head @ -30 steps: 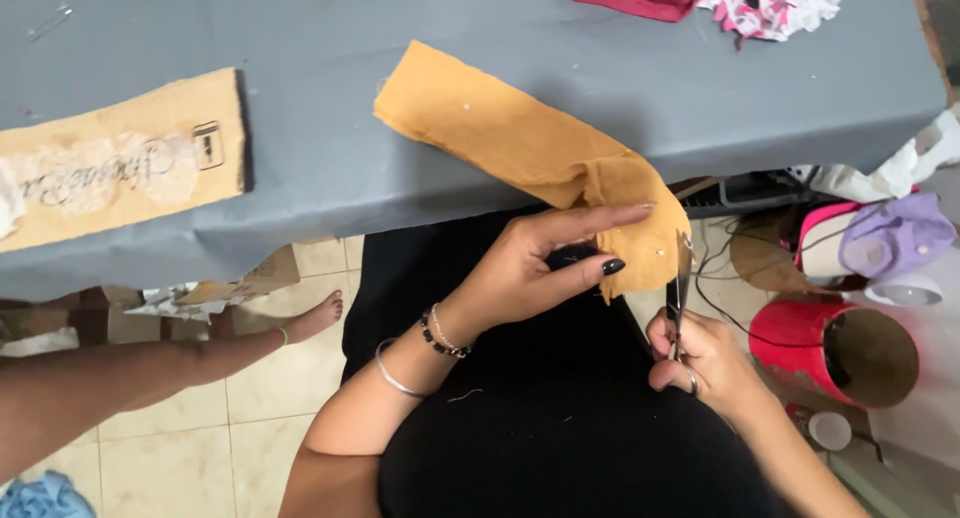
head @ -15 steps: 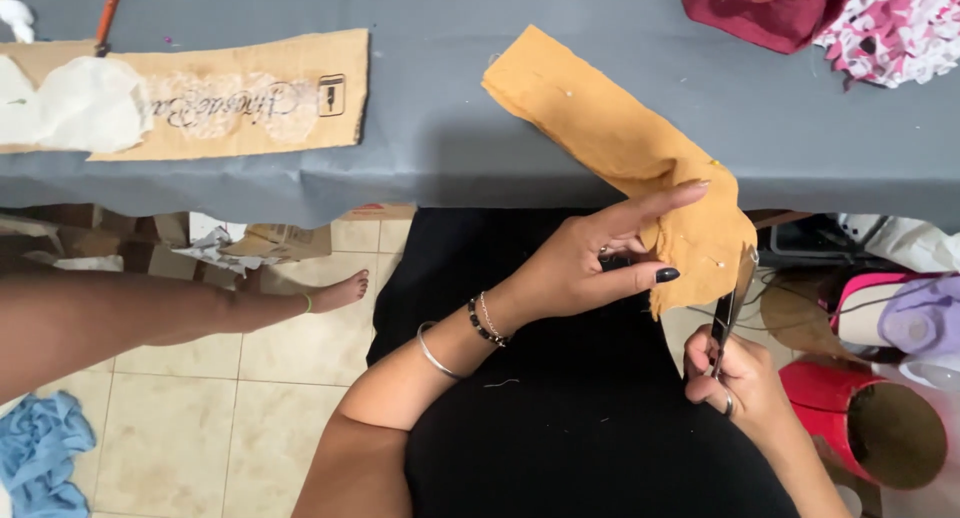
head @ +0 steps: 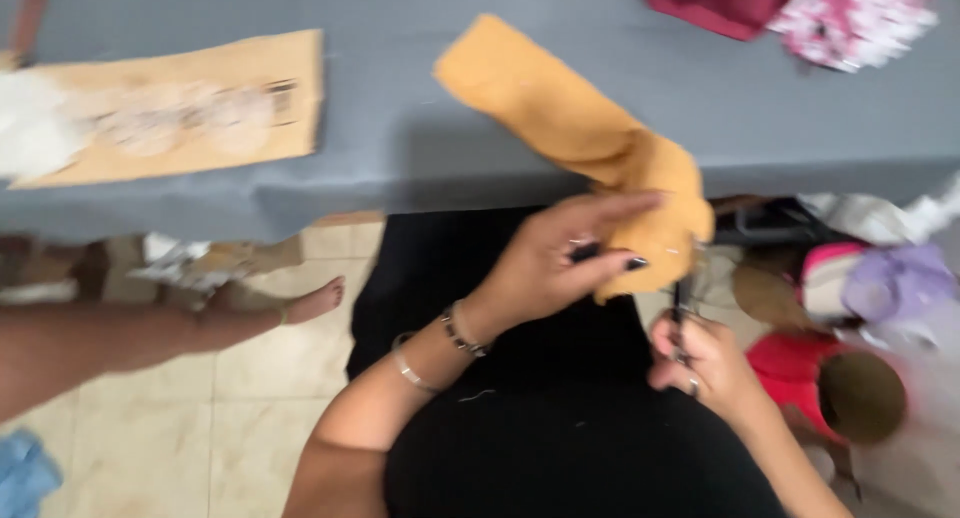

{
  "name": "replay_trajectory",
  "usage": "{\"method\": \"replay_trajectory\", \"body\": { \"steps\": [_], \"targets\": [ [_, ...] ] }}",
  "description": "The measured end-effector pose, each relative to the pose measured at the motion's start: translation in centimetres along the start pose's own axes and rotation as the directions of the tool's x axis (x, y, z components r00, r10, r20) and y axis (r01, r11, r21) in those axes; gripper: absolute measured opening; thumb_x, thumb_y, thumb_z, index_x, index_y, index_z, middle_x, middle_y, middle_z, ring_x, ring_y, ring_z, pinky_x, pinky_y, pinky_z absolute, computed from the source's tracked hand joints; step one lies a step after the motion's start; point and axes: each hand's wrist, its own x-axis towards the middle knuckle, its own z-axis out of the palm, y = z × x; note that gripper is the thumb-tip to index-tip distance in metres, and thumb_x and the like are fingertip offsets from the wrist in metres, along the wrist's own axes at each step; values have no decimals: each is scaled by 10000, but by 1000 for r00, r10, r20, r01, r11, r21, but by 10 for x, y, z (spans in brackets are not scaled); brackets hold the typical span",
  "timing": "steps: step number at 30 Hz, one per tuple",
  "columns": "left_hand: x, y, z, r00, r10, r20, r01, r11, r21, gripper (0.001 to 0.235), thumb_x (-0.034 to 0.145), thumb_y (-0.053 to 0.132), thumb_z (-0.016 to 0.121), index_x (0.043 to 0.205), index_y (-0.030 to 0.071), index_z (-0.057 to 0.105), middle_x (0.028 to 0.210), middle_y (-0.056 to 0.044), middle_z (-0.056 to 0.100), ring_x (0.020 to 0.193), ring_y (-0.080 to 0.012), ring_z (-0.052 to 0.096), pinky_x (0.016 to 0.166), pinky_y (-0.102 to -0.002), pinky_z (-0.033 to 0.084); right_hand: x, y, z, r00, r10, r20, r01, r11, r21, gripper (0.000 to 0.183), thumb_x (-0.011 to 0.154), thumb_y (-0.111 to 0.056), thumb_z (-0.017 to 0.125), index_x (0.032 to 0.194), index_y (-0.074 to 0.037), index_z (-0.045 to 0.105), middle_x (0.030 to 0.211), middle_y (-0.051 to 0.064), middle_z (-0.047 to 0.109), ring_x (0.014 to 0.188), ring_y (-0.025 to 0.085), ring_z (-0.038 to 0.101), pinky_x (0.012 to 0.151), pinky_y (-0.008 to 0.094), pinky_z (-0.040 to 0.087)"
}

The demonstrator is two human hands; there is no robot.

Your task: Using scissors to cut out specific patterned shapes from a piece of tan fabric on a workspace.

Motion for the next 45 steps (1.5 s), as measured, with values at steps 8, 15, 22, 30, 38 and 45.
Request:
{"method": "replay_trajectory", "body": {
  "steps": [8,15,22,30,38,45],
  "targets": [
    [4,1,2,997,-66,-44,65,998,-18,359,1010,93,641,1367,125,638,1200,-34,672,810,-72,529,754,-209,466,6,-5,-3,1000,-14,12,15,1000,-21,437,860,-625,605,863,-196,518,745,-56,517,619,162,464,603,295,417],
    [8,3,5,998,-59,9,60,996,-65,412,999,102,695,1401,104,605,1416,-84,655,1257,-156,633,1101,-263,478,12,-8,-4,1000,8,22,-8,1000,-20,453,867,-664,554,867,-213,517,753,-79,558,633,156,505,626,297,451],
    [11,5,8,994,-113,8,113,993,16,459,980,68,697,1422,135,592,1444,-74,649,993,-60,618,789,-186,478,20,-13,-6,997,28,70,-29,1000,7,643,846,-813,338,892,-191,492,785,-53,568,674,157,537,657,307,463],
    [8,8,8,999,-27,48,23,996,82,420,1006,82,679,1413,115,580,1423,-98,644,1341,-216,627,1192,-318,479,25,-16,-7,996,7,93,-1,998,-68,746,804,-878,206,907,-187,466,836,-54,531,702,173,493,688,334,452],
    [2,11,8,989,-40,-146,54,994,96,399,1054,49,608,1448,64,543,1482,-77,620,1152,-111,627,1024,-246,498,20,-13,-1,998,20,58,-17,998,-58,703,827,-849,266,891,-182,478,806,-33,547,676,191,522,667,337,454],
    [-9,0,4,983,-6,-182,40,982,184,314,1017,-17,518,1329,12,509,1399,-92,560,716,-100,603,685,-233,507,21,-12,-1,998,1,60,2,999,-48,696,832,-840,277,901,-180,483,803,-44,558,678,184,522,671,329,459]
  ]
}}
